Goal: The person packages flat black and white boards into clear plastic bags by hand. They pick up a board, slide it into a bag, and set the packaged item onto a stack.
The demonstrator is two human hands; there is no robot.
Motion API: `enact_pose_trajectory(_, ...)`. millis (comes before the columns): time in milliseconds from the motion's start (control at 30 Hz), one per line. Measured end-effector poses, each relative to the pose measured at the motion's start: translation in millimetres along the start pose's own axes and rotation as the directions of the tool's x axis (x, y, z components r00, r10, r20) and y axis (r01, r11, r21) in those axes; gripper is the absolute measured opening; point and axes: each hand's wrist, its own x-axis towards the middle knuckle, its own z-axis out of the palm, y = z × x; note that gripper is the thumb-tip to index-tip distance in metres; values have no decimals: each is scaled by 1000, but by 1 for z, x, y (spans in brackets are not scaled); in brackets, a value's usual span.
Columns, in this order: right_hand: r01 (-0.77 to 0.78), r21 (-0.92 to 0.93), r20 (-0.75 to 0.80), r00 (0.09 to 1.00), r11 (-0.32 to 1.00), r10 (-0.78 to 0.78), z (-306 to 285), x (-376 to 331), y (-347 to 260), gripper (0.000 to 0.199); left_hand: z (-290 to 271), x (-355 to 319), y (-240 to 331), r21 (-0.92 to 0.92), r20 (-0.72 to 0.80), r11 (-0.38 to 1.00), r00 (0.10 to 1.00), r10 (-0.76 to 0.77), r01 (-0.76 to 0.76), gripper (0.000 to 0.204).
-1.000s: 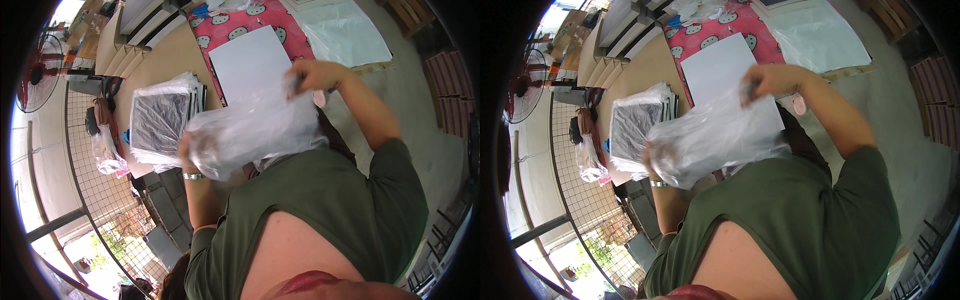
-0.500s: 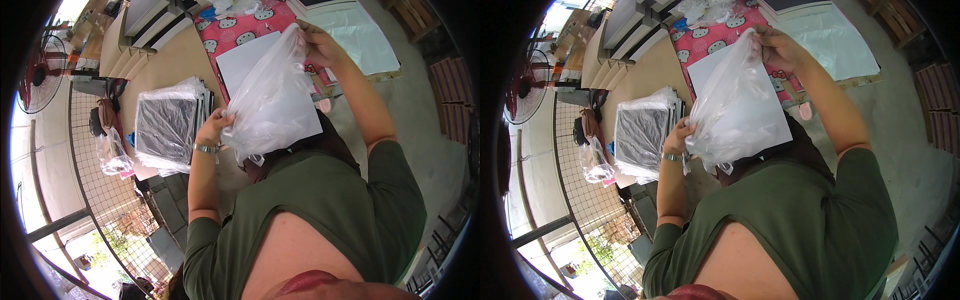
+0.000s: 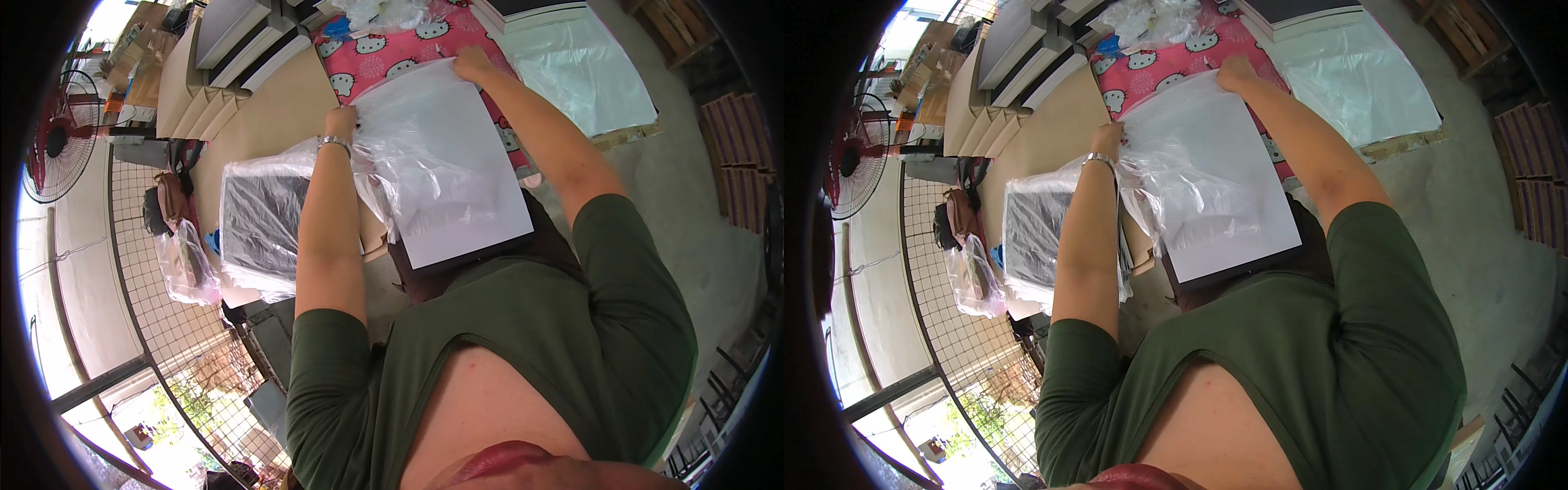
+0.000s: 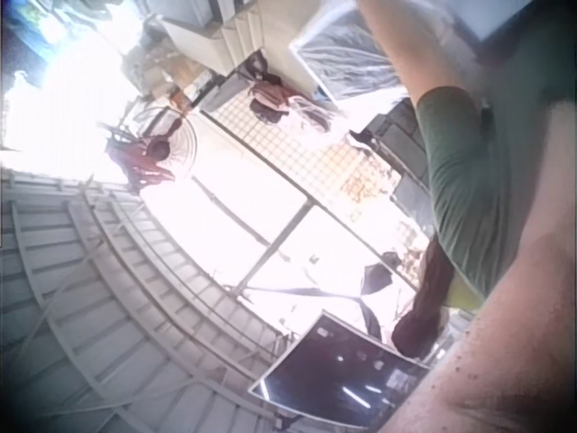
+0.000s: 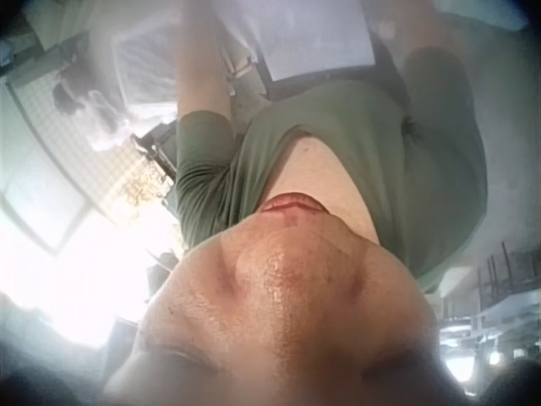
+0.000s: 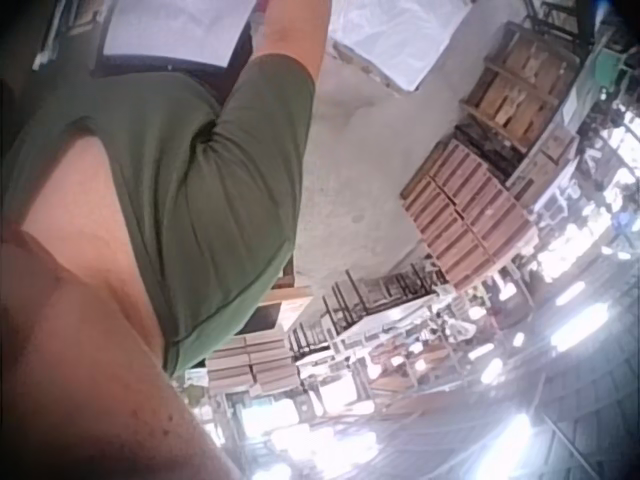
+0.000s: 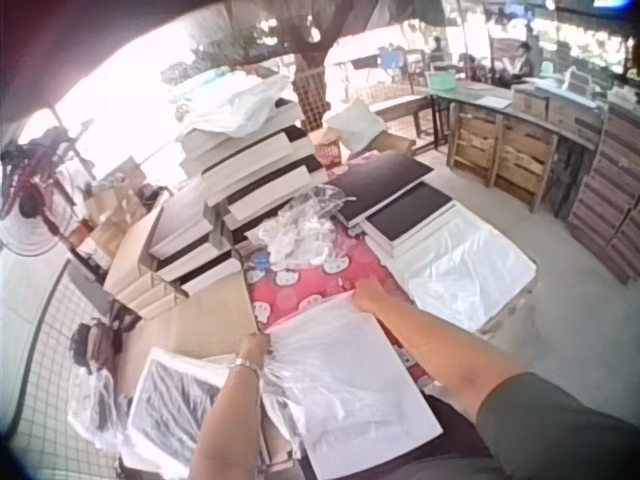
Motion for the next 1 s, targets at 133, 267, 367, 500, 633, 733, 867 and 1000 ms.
enact_pose_trajectory(133,-117,314,-125,979,942,163,-19,1,0,31,-13,-29,36,-202,-182,977,983,27,-65,19)
enact_pose_trajectory(267,-250,807,188,967,535,170,-167,-36,-52,28,-106,-100,87,-440,-180,881,978,103,-174,23)
enact_pose_trajectory(367,264,700,-55,946,664,-318,-259,-87,-33,20,-155,-207,158,-623,-18,770,987,160,-136,12)
enact_pose_trajectory(500,-192,977,169,961,-89,-218,-310,-153,-69,29,-207,-282,131,-608,90,792,985,147,-63,25)
enact_pose_trajectory(633,-330,940,272,881,-90,-388,-259,-193,-26,30,-197,-298,65,-611,201,786,979,40,94,34)
enact_pose_trajectory(733,-477,841,358,844,-257,-399,-205,-226,-6,31,-170,-296,6,-616,384,754,923,35,229,30)
enact_pose_trajectory(867,-605,721,556,796,-339,-239,-130,-262,9,28,-102,-276,-73,-586,735,547,676,49,598,19)
enact_pose_trajectory(1000,-651,668,652,746,-360,-139,-46,-291,49,25,-27,-301,-114,-594,446,699,886,-124,397,18)
